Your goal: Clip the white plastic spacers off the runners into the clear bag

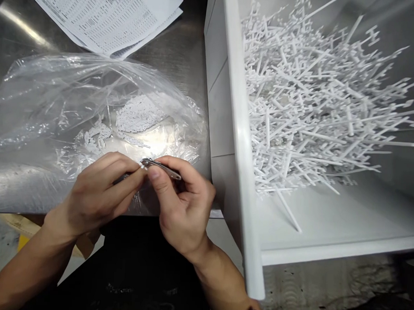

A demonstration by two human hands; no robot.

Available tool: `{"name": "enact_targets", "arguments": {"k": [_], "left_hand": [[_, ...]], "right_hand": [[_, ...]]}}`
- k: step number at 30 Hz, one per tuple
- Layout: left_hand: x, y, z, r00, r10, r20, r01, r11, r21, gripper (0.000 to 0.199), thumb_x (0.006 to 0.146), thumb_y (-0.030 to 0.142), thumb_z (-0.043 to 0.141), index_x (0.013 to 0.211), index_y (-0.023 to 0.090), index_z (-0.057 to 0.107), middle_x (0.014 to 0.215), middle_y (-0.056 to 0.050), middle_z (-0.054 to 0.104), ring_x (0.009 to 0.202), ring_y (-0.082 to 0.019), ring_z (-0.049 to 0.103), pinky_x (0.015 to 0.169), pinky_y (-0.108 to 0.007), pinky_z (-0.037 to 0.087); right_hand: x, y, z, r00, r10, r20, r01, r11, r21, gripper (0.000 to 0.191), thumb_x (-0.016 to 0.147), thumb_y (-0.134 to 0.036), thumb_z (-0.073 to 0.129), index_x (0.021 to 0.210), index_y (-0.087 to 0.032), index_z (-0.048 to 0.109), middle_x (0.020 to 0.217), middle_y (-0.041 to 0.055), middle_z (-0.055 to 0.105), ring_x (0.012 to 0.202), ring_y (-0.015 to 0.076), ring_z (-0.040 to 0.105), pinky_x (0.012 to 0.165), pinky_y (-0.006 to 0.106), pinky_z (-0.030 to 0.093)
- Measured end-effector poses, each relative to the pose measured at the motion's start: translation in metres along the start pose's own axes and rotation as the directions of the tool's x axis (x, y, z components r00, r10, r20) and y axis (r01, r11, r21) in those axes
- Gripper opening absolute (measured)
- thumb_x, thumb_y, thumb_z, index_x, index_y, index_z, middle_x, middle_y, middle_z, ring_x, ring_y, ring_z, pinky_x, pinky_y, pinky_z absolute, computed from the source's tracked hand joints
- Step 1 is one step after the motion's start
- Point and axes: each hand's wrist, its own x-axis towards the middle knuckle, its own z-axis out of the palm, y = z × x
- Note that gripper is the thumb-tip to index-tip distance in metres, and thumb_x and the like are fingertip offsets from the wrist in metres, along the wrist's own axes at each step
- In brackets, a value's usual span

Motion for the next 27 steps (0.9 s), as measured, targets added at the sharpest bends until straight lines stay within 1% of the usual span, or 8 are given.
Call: {"name": "enact_targets", "arguments": {"k": [4,8,10,12,16,19,23,27], "left_hand": [[-0.001,-0.002,0.0,0.999,0.0,0.042,0.0,1.0,-0.009,0.011,0.107,0.004,0.062,0.11,0.012,0.07,0.089,-0.003,0.069,0.079,-0.018,0.061,0.07,-0.035,0.053],[-0.001,-0.001,-0.001,0.999,-0.03,0.034,0.031,0.999,-0.026,0.014,0.109,0.006,0.06,0.114,0.014,0.07,0.09,-0.003,0.07,0.081,-0.017,0.063,0.073,-0.033,0.055],[-0.001,-0.001,-0.001,0.997,-0.071,0.0,0.071,0.996,-0.055,0.012,0.11,0.007,0.062,0.113,0.015,0.07,0.091,-0.003,0.071,0.082,-0.016,0.065,0.074,-0.031,0.056],[-0.002,0.0,-0.002,0.99,-0.124,-0.066,0.118,0.989,-0.087,0.012,0.107,0.007,0.067,0.112,0.017,0.071,0.092,-0.002,0.071,0.083,-0.015,0.066,0.075,-0.03,0.057],[-0.003,0.0,-0.004,0.966,-0.189,-0.179,0.17,0.978,-0.119,0.018,0.104,0.005,0.072,0.115,0.019,0.073,0.095,-0.001,0.072,0.086,-0.014,0.066,0.077,-0.03,0.058],[-0.001,0.0,-0.005,0.955,-0.182,-0.235,0.165,0.982,-0.088,0.021,0.099,0.001,0.077,0.11,0.018,0.072,0.093,0.0,0.069,0.084,-0.013,0.065,0.077,-0.029,0.058],[0.002,0.001,-0.005,0.949,-0.177,-0.262,0.169,0.984,-0.051,0.021,0.096,-0.003,0.078,0.1,0.016,0.071,0.09,-0.001,0.066,0.083,-0.013,0.064,0.076,-0.029,0.057],[0.003,0.001,-0.004,0.946,-0.167,-0.278,0.16,0.986,-0.048,0.021,0.097,-0.003,0.078,0.101,0.016,0.07,0.089,-0.001,0.066,0.084,-0.014,0.062,0.075,-0.03,0.056]], "right_hand": [[0.004,-0.001,0.003,0.998,0.053,-0.018,-0.052,0.998,0.022,0.002,0.095,-0.023,0.089,0.094,-0.023,0.087,0.077,-0.0001,0.082,0.065,0.0164,0.075,0.065,0.031,0.068],[0.005,0.0,0.0,0.996,0.087,0.003,-0.087,0.995,0.043,0.003,0.095,-0.024,0.089,0.096,-0.023,0.087,0.073,-0.0021,0.077,0.059,0.0128,0.066,0.064,0.03,0.064],[0.003,0.003,-0.006,0.997,0.081,0.006,-0.081,0.994,0.07,0.009,0.095,-0.027,0.089,0.103,-0.024,0.086,0.078,-0.0012,0.078,0.06,0.0123,0.065,0.061,0.028,0.06],[0.0,0.008,-0.014,0.997,0.077,0.005,-0.077,0.992,0.102,0.015,0.097,-0.03,0.089,0.11,-0.025,0.086,0.081,-0.0008,0.077,0.061,0.0124,0.064,0.058,0.026,0.056],[-0.007,0.015,-0.026,0.995,0.081,0.055,-0.088,0.988,0.128,0.018,0.099,-0.032,0.087,0.117,-0.028,0.087,0.072,-0.004,0.069,0.057,0.0123,0.058,0.055,0.025,0.05],[-0.011,0.015,-0.029,0.995,0.05,0.088,-0.06,0.991,0.118,0.017,0.101,-0.032,0.086,0.117,-0.027,0.088,0.072,-0.0032,0.068,0.058,0.0128,0.058,0.055,0.025,0.051],[-0.01,0.012,-0.025,0.997,0.015,0.076,-0.023,0.995,0.093,0.018,0.098,-0.02,0.085,0.114,-0.027,0.089,0.077,-0.0027,0.071,0.06,0.0111,0.06,0.055,0.023,0.051],[-0.009,0.009,-0.021,0.998,-0.008,0.056,0.007,1.0,0.018,0.02,0.095,-0.016,0.084,0.111,-0.027,0.089,0.08,-0.0024,0.072,0.068,0.0124,0.067,0.063,0.024,0.059]]}}
